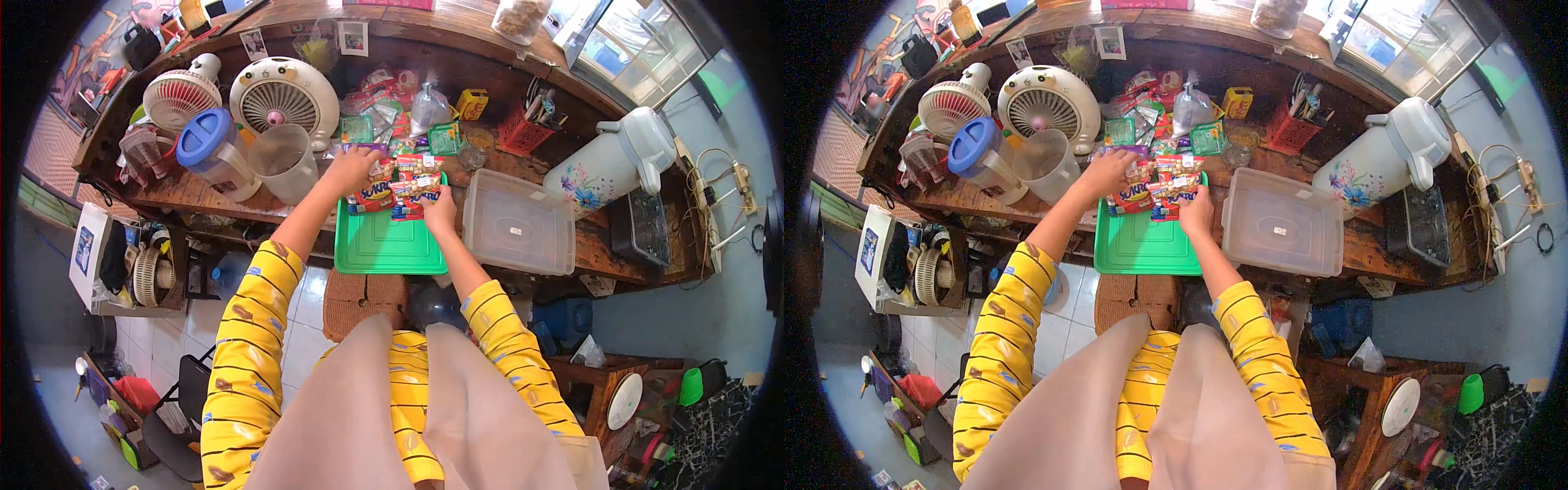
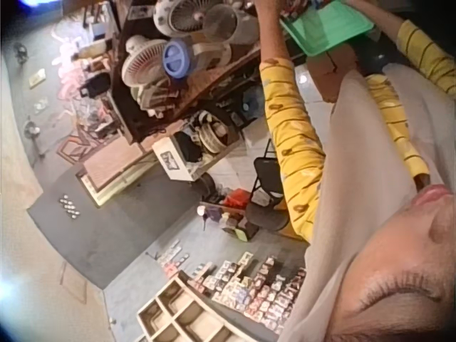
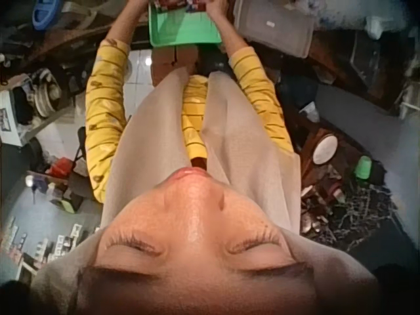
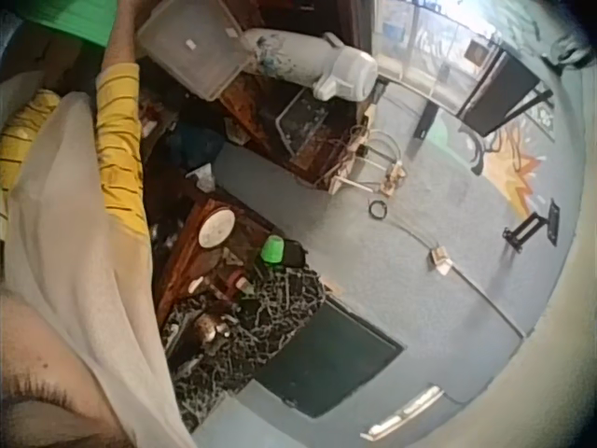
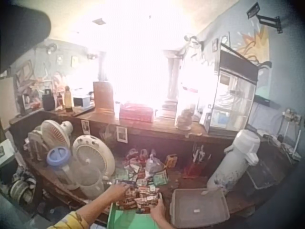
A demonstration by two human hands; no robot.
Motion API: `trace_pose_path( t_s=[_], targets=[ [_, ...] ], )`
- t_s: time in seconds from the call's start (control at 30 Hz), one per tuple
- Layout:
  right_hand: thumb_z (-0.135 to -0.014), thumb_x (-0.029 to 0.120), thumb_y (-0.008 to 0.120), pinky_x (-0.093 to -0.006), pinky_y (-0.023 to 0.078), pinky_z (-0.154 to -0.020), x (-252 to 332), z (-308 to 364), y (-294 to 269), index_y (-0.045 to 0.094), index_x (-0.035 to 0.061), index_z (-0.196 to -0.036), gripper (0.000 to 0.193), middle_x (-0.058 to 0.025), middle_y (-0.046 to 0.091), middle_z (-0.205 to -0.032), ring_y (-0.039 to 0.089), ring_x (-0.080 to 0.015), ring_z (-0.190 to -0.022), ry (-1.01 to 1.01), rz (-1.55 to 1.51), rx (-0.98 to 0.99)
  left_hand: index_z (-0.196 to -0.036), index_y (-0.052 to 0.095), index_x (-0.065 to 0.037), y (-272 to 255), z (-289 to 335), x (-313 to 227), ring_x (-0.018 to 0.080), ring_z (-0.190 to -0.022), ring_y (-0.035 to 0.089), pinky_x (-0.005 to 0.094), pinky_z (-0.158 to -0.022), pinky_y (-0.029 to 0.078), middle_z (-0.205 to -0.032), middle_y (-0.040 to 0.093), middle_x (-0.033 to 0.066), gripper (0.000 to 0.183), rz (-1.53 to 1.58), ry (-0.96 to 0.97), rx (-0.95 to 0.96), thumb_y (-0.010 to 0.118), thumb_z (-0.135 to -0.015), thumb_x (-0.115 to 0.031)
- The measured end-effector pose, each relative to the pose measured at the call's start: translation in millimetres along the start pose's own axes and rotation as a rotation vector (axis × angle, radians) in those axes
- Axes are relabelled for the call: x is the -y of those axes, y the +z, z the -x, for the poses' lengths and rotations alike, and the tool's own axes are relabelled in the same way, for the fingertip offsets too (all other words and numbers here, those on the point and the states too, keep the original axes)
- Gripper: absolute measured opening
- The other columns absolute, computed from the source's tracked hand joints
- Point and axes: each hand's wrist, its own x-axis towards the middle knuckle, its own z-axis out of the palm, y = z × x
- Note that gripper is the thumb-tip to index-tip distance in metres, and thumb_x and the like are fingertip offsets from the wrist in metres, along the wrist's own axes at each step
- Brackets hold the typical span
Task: Organizing various snack packets and small items into containers on a cluttered counter.
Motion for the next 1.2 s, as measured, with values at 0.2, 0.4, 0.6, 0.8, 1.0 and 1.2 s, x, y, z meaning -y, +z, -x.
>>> trace_pose_path(
  t_s=[0.2, 0.4, 0.6, 0.8, 1.0, 1.2],
  targets=[
    [-0.073, 0.011, 0.067, -0.0409, 0.043, -0.082, -8.1, 2.6, 8.1, 0.044, -0.0002, -0.112, 0.046, -0.0212, 0.058, -0.103, 0.056, -0.0352, -0.097, -0.03, 0.034, -0.189, -0.112, 0.053, -0.019, 6.7, -3.8, -36.5, 0.0274, -0.111, 0.042, 0.0505, -0.097, 0.027, -0.116, 0.047, 0.0064, 0.053, 0.198, 0.077, -0.338, 0.072, -0.063, -0.028],
    [-0.07, 0.008, 0.067, -0.0421, 0.037, -0.088, 10.4, 35.1, 12.0, 0.046, 0.0031, -0.108, 0.044, -0.0154, 0.05, -0.104, 0.045, -0.0373, -0.104, -0.31, -0.087, -0.465, -0.085, 0.065, -0.017, 30.0, -14.9, -52.4, 0.0259, -0.112, 0.042, 0.0634, -0.099, 0.017, -0.115, 0.048, 0.0029, 0.029, 0.093, -0.077, -0.172, 0.073, -0.062, -0.032],
    [-0.064, 0.017, 0.074, -0.0422, 0.042, -0.075, -1.8, 35.0, 11.4, 0.05, 0.0088, -0.092, 0.038, -0.0109, 0.049, -0.094, 0.049, -0.0308, -0.091, -0.355, 0.428, -0.008, -0.084, 0.063, -0.017, 19.2, -28.4, -54.5, 0.0258, -0.111, 0.043, 0.0654, -0.1, 0.014, -0.112, 0.05, 0.0017, 0.024, 0.148, -0.044, -0.113, 0.072, -0.064, -0.027],
    [-0.068, 0.022, 0.07, -0.0429, 0.043, -0.071, -12.4, 28.4, 14.5, 0.053, 0.006, -0.083, 0.028, -0.012, 0.051, -0.088, 0.051, -0.0304, -0.089, -0.363, 0.468, 0.104, -0.091, 0.059, -0.017, 17.9, -36.5, -48.1, 0.0252, -0.106, 0.048, 0.0651, -0.098, 0.017, -0.106, 0.055, 0.0032, 0.021, 0.177, -0.15, -0.454, 0.066, -0.073, -0.024],
    [-0.069, 0.016, 0.07, -0.0422, 0.041, -0.081, 10.3, 29.8, 9.2, 0.055, 0.0076, -0.095, 0.032, -0.0109, 0.05, -0.103, 0.048, -0.0301, -0.098, -0.519, 0.378, -0.211, -0.095, 0.057, -0.017, 18.4, -23.3, -34.9, 0.0266, -0.102, 0.051, 0.0624, -0.097, 0.021, -0.104, 0.057, 0.0028, 0.023, 0.23, -0.149, -0.088, 0.065, -0.075, -0.025],
    [-0.068, 0.014, 0.071, -0.0438, 0.034, -0.095, -4.7, 23.5, 6.9, 0.051, 0.011, -0.114, 0.05, -0.013, 0.036, -0.129, 0.035, -0.0334, -0.119, -0.556, 0.569, -0.18, -0.115, 0.05, -0.017, 7.2, 18.0, -71.8, 0.0295, -0.119, 0.038, 0.0629, -0.098, 0.019, -0.126, 0.043, 0.0072, 0.049, 0.2, -0.354, -0.432, 0.069, -0.07, -0.018]
  ],
)
